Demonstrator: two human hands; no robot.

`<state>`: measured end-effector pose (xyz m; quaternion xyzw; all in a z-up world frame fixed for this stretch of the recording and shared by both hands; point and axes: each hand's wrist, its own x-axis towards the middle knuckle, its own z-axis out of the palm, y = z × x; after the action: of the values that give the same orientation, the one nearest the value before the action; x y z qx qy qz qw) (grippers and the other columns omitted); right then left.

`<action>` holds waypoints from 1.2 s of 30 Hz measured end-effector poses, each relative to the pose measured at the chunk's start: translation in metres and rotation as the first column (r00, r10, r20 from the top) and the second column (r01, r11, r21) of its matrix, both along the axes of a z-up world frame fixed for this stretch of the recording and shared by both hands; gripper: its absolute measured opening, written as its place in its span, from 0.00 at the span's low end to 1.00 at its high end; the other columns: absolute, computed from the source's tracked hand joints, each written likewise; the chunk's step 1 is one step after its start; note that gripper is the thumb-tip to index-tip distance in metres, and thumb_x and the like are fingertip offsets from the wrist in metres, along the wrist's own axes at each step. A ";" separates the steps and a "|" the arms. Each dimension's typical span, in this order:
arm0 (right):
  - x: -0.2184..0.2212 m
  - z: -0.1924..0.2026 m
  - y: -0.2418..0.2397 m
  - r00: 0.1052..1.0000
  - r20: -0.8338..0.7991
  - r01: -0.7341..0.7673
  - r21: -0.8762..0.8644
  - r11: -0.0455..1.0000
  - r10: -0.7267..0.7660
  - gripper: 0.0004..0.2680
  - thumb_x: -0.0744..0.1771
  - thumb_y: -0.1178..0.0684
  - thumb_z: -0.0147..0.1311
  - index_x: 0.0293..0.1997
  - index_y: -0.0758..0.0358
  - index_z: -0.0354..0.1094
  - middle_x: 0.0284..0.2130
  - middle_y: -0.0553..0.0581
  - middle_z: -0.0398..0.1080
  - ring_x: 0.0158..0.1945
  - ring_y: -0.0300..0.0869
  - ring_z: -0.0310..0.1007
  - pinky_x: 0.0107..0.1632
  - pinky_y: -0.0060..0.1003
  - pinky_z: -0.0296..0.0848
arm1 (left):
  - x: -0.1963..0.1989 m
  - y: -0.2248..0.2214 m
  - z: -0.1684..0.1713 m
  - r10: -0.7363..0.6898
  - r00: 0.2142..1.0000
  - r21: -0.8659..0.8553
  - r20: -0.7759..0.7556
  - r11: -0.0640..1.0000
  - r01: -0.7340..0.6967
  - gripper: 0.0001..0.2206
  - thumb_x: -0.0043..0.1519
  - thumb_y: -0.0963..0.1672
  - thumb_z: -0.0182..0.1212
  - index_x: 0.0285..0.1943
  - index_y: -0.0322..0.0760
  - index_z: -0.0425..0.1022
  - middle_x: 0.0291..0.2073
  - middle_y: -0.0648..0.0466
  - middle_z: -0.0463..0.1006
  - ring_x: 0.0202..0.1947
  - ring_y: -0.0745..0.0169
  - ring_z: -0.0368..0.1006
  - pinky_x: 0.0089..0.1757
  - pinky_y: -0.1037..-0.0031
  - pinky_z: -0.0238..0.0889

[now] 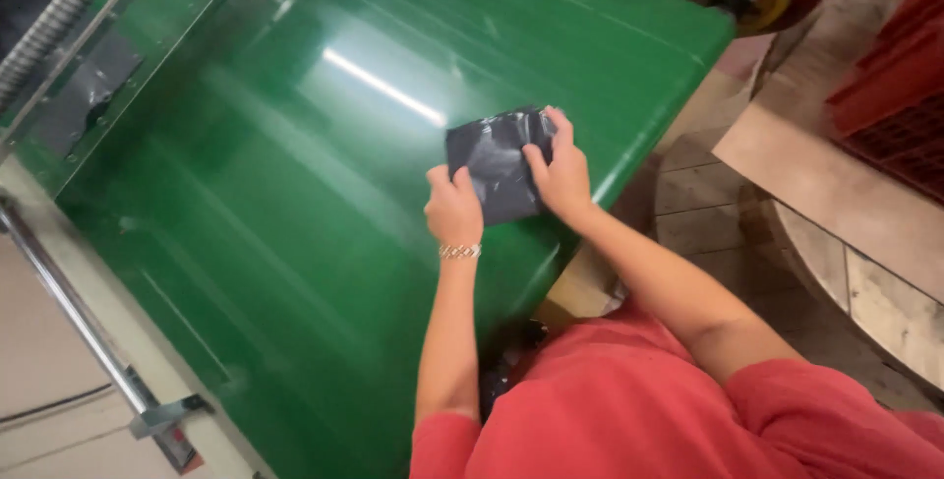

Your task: Picking up plastic bags from a conveyor belt, folding them into neat rectangles, and placing them into a collection crate.

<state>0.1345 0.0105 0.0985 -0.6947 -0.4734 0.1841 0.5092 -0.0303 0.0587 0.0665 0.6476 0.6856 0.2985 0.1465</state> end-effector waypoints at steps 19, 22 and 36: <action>0.057 -0.114 0.044 0.524 0.845 0.208 -0.008 0.978 -0.104 0.22 0.63 0.41 0.55 0.61 0.58 0.62 0.26 0.49 0.71 0.28 0.43 0.73 0.31 0.39 0.74 | 0.066 0.025 -0.074 0.086 0.902 0.207 -0.424 0.978 0.004 0.17 0.61 0.57 0.52 0.44 0.47 0.65 0.29 0.56 0.76 0.31 0.52 0.77 0.31 0.61 0.72; 0.057 -0.095 0.043 0.520 0.849 0.208 -0.017 0.978 -0.096 0.24 0.61 0.42 0.58 0.61 0.61 0.63 0.30 0.50 0.69 0.34 0.44 0.72 0.34 0.39 0.73 | 0.070 0.031 -0.065 0.091 0.903 0.183 -0.419 0.983 -0.014 0.25 0.55 0.62 0.58 0.45 0.44 0.68 0.34 0.55 0.73 0.38 0.50 0.74 0.33 0.57 0.72; 0.143 -0.031 -0.037 0.975 -0.157 -0.164 -0.020 0.986 0.159 0.49 0.54 0.31 0.70 0.77 0.55 0.34 0.65 0.60 0.57 0.68 0.51 0.61 0.67 0.49 0.62 | 0.093 -0.046 0.019 -0.429 0.897 0.458 -0.110 0.778 0.429 0.17 0.58 0.44 0.71 0.54 0.37 0.72 0.44 0.51 0.74 0.43 0.48 0.75 0.44 0.63 0.70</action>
<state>0.2778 -0.0263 0.0671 -0.6455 -0.4843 0.2862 0.5165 0.0622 0.0122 0.0859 0.8022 0.4266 0.4149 0.0488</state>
